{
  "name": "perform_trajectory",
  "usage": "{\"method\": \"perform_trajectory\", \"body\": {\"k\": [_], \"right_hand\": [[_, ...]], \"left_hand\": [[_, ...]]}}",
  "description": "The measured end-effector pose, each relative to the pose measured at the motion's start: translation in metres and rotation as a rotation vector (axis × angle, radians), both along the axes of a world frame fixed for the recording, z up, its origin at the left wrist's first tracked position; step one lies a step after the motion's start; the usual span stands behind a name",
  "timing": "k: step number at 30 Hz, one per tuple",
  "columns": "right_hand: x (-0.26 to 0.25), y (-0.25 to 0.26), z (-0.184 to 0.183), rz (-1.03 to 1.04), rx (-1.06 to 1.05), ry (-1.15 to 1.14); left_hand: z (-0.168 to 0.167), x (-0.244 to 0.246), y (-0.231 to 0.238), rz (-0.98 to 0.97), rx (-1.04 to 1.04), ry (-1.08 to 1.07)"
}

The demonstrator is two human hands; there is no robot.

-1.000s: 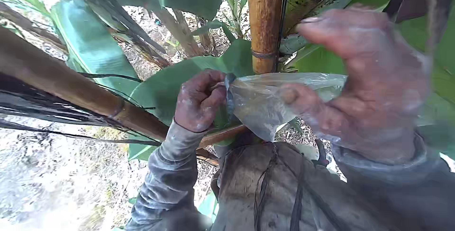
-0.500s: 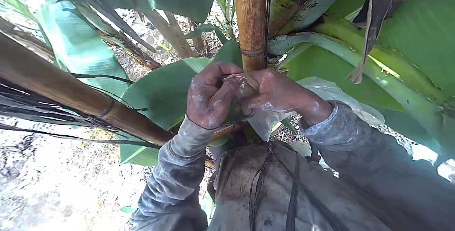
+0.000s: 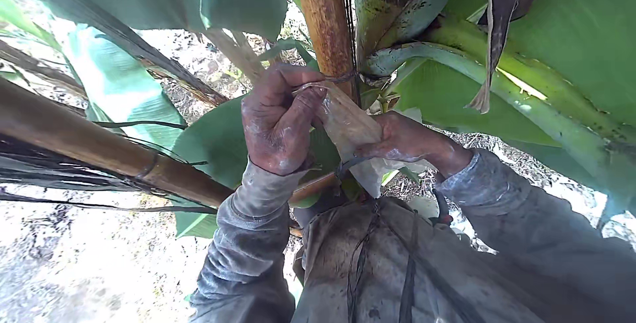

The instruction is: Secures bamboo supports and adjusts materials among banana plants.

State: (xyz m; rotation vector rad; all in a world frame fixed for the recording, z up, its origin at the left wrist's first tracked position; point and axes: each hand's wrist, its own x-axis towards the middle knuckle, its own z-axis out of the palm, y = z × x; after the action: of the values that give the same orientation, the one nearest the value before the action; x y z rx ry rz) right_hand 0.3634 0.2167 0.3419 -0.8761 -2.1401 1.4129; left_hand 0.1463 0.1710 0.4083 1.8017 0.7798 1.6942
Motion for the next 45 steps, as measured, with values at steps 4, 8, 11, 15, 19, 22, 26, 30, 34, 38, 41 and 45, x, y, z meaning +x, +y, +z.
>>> {"method": "perform_trajectory", "body": {"k": [4, 8, 11, 15, 19, 22, 26, 30, 34, 38, 41, 45], "right_hand": [[0.006, 0.001, 0.008, -0.059, 0.041, 0.049], [0.036, 0.016, 0.015, -0.135, 0.104, 0.223], [0.051, 0.022, 0.01, -0.157, 0.099, 0.297], [0.06, 0.027, -0.006, -0.153, 0.055, 0.259], [0.067, 0.034, -0.022, -0.172, -0.016, 0.218], [0.064, 0.039, -0.037, -0.204, -0.107, 0.279], [0.054, 0.038, -0.053, -0.202, -0.263, 0.279], [0.048, 0.046, -0.072, -0.31, -0.373, 0.316], [0.049, 0.046, -0.092, -0.42, -0.444, 0.356], [0.064, 0.056, -0.126, -0.601, -0.221, 0.038], [0.076, 0.071, -0.145, -0.671, -0.179, -0.24], [0.083, 0.077, -0.178, -0.693, -0.19, -0.432]], "left_hand": [[0.001, 0.002, 0.003, -0.099, -0.007, -0.057], [-0.084, -0.004, -0.006, -0.281, -0.329, 0.18], [-0.144, 0.005, -0.009, -0.343, -0.497, 0.324], [-0.128, -0.001, -0.017, -0.186, -0.443, 0.298], [-0.11, -0.033, -0.019, -0.105, -0.309, 0.213], [-0.107, -0.04, -0.024, -0.112, -0.275, -0.033], [-0.094, -0.013, -0.021, -0.285, -0.165, -0.263], [-0.097, 0.043, -0.023, -0.537, -0.126, -0.252], [-0.12, 0.072, -0.026, -0.518, -0.205, -0.134], [-0.145, 0.076, -0.038, -0.488, -0.31, 0.087], [-0.154, 0.087, -0.048, -0.503, -0.345, 0.249], [-0.151, 0.102, -0.052, -0.511, -0.325, 0.388]]}}
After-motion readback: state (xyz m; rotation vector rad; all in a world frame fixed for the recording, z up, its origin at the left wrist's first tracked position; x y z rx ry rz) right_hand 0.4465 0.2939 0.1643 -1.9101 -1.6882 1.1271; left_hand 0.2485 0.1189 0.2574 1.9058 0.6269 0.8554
